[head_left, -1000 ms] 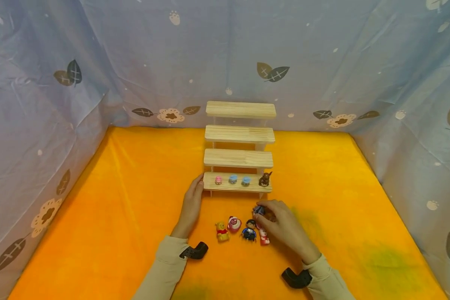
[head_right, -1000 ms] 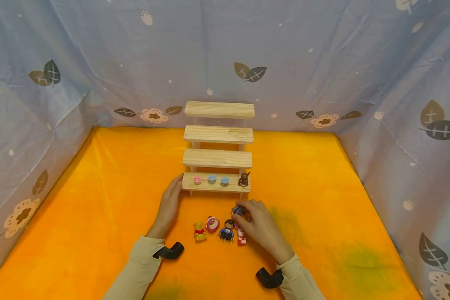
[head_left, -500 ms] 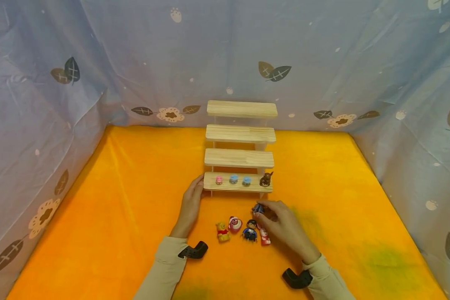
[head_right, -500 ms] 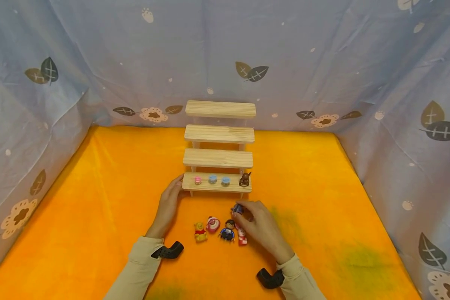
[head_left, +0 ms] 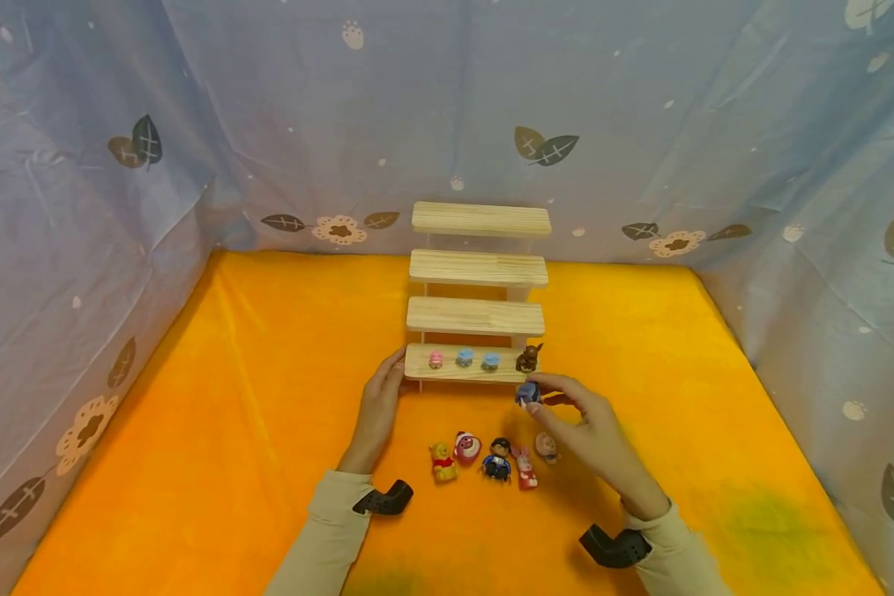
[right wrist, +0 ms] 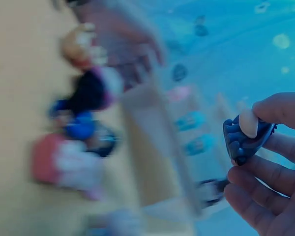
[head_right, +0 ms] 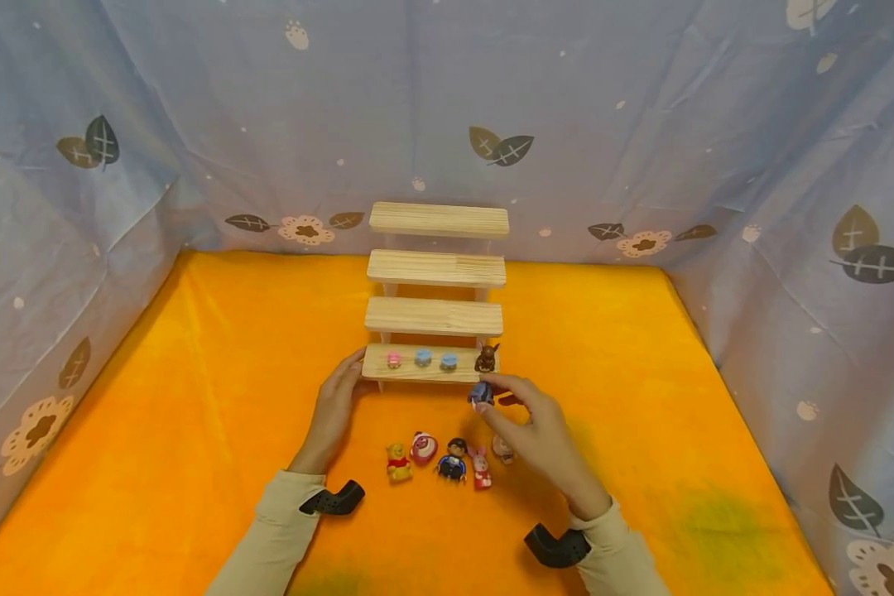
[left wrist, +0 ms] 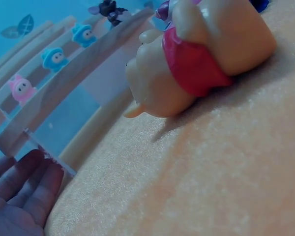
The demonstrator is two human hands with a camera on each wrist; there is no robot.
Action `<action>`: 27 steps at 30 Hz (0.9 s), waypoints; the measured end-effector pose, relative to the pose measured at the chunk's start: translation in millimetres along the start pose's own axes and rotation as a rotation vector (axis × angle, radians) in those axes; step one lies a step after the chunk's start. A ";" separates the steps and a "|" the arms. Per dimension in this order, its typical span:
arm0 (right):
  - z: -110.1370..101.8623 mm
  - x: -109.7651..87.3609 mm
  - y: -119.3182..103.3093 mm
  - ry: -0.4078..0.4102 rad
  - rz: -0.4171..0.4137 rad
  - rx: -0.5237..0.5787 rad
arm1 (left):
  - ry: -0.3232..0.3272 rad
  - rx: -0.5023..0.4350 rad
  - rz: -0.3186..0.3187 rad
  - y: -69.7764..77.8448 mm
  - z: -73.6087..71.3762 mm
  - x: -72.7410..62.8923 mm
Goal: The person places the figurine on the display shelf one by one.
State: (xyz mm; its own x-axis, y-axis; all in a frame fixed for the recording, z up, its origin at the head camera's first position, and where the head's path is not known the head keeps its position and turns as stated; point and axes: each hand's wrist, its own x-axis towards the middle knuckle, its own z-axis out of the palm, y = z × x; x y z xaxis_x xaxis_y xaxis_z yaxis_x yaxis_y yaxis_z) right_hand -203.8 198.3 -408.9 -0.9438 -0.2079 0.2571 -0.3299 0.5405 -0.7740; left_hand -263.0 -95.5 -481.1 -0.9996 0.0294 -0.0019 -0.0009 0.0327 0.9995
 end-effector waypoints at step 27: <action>-47.2 71.4 -14.8 0.017 -0.018 -0.039 | -0.001 -0.018 0.003 -2.1 0.3 -1.9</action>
State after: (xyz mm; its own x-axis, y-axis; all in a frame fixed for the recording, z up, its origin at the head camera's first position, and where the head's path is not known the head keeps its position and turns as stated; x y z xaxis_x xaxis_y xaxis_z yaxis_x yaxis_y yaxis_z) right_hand -267.3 214.0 -351.8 -0.9379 -0.2040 0.2805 -0.3468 0.5683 -0.7461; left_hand -261.1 -95.3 -483.2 -0.9995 0.0310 0.0006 0.0010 0.0142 0.9999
